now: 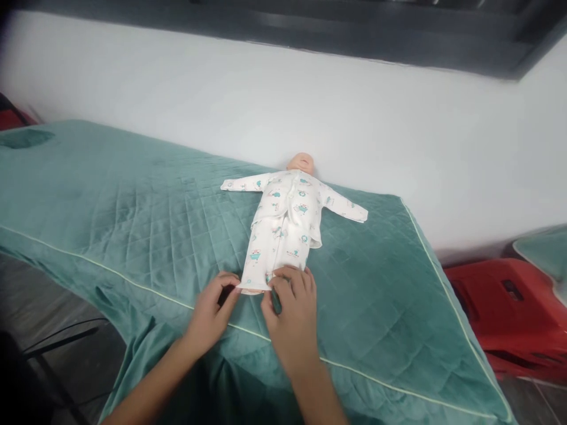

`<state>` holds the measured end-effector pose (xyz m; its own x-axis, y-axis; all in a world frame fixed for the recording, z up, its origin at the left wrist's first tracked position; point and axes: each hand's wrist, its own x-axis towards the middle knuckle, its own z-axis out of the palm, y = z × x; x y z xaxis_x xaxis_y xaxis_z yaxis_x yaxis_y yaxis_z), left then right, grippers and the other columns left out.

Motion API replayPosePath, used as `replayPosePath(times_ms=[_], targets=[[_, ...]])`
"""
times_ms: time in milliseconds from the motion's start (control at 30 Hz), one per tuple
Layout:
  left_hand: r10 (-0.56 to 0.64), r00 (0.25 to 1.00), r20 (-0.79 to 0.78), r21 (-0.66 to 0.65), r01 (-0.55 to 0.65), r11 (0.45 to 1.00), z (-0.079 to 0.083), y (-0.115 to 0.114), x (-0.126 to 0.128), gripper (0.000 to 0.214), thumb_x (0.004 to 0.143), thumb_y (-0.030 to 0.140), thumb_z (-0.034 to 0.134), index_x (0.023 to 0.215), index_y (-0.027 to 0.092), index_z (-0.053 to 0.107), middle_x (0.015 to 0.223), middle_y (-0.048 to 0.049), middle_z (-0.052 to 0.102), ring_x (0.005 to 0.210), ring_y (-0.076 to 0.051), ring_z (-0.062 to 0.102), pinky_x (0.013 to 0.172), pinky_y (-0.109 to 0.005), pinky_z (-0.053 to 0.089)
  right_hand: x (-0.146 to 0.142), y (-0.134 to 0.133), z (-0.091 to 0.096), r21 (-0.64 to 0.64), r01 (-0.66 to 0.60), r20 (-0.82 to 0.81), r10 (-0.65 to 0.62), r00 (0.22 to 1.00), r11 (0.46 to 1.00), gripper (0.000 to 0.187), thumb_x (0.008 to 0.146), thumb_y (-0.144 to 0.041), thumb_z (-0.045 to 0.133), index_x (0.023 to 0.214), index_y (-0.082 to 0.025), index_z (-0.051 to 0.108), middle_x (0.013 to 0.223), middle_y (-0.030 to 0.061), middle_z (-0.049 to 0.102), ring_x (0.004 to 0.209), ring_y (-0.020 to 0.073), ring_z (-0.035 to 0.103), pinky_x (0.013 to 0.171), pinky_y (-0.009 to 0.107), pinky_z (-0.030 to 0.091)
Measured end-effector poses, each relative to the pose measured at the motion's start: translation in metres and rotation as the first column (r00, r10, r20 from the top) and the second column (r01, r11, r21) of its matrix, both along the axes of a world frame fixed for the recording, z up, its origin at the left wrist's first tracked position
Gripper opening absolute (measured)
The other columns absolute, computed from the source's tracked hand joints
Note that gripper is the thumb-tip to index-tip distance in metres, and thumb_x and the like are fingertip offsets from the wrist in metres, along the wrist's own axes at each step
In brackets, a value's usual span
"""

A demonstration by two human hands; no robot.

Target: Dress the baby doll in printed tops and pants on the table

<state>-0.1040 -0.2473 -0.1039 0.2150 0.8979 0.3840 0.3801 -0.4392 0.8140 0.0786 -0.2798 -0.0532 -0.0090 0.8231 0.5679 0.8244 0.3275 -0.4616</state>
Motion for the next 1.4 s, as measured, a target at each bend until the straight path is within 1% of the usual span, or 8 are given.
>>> replayPosePath(times_ms=[167, 300, 700, 833, 967, 1133, 1300, 1400], targets=[[0.129, 0.985, -0.111, 0.139, -0.114, 0.984, -0.002, -0.005, 0.005, 0.027, 0.095, 0.022, 0.053, 0.122, 0.022, 0.053, 0.122, -0.0117, 0.054, 0.115, -0.024, 0.059, 0.094, -0.042, 0.053, 0.003, -0.012, -0.016, -0.055, -0.006, -0.058, 0.003, 0.998, 0.998, 0.036, 0.095, -0.019, 0.06, 0.128, -0.03, 0.055, 0.129, 0.0094, 0.057, 0.12, 0.0275, 0.054, 0.102, 0.052, 0.05], [0.103, 0.984, -0.145, 0.253, -0.064, 0.965, 0.005, -0.01, 0.014, 0.043, 0.093, 0.019, 0.055, 0.134, 0.025, 0.047, 0.134, -0.0134, 0.045, 0.13, -0.026, 0.051, 0.105, -0.047, 0.051, 0.013, -0.022, -0.028, -0.101, 0.081, -0.208, -0.101, 0.973, 0.992, 0.054, 0.094, -0.029, 0.065, 0.144, -0.031, 0.044, 0.135, 0.0113, 0.051, 0.124, 0.0277, 0.053, 0.102, 0.05, 0.052], [0.156, 0.878, -0.453, 0.396, 0.041, 0.917, 0.034, 0.006, 0.053, 0.025, 0.087, 0.011, 0.059, 0.111, 0.02, 0.063, 0.139, -0.0149, 0.053, 0.14, -0.035, 0.041, 0.109, -0.058, 0.044, 0.025, -0.013, -0.031, -0.198, 0.049, -0.321, -0.112, 0.94, 0.979, 0.014, 0.096, -0.03, 0.06, 0.108, -0.023, 0.061, 0.098, 0.0048, 0.062, 0.092, 0.0222, 0.061, 0.083, 0.04, 0.053], [0.153, 0.895, -0.42, 0.405, 0.033, 0.914, 0.033, 0.009, 0.053, 0.016, 0.09, 0.014, 0.059, 0.104, 0.021, 0.063, 0.135, -0.0128, 0.057, 0.138, -0.034, 0.043, 0.108, -0.056, 0.044, 0.026, -0.012, -0.022, -0.19, 0.025, -0.389, -0.099, 0.916, 0.981, 0.006, 0.096, -0.028, 0.06, 0.097, -0.023, 0.062, 0.094, 0.0032, 0.062, 0.086, 0.0196, 0.061, 0.077, 0.035, 0.05], [0.105, 0.961, -0.257, 0.381, 0.001, 0.924, 0.033, 0.007, 0.049, 0.012, 0.09, 0.014, 0.058, 0.1, 0.022, 0.06, 0.131, -0.0104, 0.058, 0.136, -0.03, 0.046, 0.106, -0.052, 0.048, 0.028, -0.019, -0.006, -0.091, 0.022, -0.387, -0.055, 0.92, 0.996, 0.006, 0.094, -0.018, 0.058, 0.094, -0.024, 0.061, 0.094, 0.002, 0.061, 0.087, 0.0184, 0.06, 0.076, 0.032, 0.049], [0.05, 0.98, -0.193, 0.348, 0.021, 0.937, 0.029, 0.0, 0.047, 0.018, 0.091, 0.012, 0.055, 0.104, 0.023, 0.057, 0.133, -0.0101, 0.056, 0.135, -0.028, 0.046, 0.105, -0.051, 0.049, 0.03, -0.027, -0.003, -0.068, 0.012, -0.349, -0.035, 0.937, 0.998, 0.013, 0.092, -0.013, 0.057, 0.096, -0.025, 0.06, 0.096, 0.0011, 0.059, 0.09, 0.0173, 0.059, 0.077, 0.031, 0.047], [0.022, 0.943, -0.333, 0.385, 0.115, 0.916, 0.028, -0.002, 0.048, 0.03, 0.091, 0.013, 0.056, 0.12, 0.022, 0.057, 0.139, -0.013, 0.052, 0.133, -0.03, 0.045, 0.111, -0.055, 0.043, 0.03, -0.023, -0.024, -0.159, -0.031, -0.392, -0.034, 0.919, 0.987, 0.01, 0.094, -0.015, 0.056, 0.097, -0.024, 0.06, 0.096, 0.0012, 0.06, 0.088, 0.017, 0.059, 0.077, 0.031, 0.047], [-0.021, 0.891, -0.454, 0.397, 0.224, 0.89, 0.036, 0.0, 0.047, 0.041, 0.093, 0.017, 0.058, 0.133, 0.027, 0.056, 0.125, -0.0096, 0.06, 0.119, -0.026, 0.053, 0.112, -0.056, 0.04, 0.03, -0.022, -0.03, -0.155, -0.056, -0.415, -0.013, 0.91, 0.986, 0.008, 0.095, -0.017, 0.057, 0.098, -0.024, 0.06, 0.097, 0.0017, 0.06, 0.09, 0.0177, 0.059, 0.08, 0.032, 0.048]])
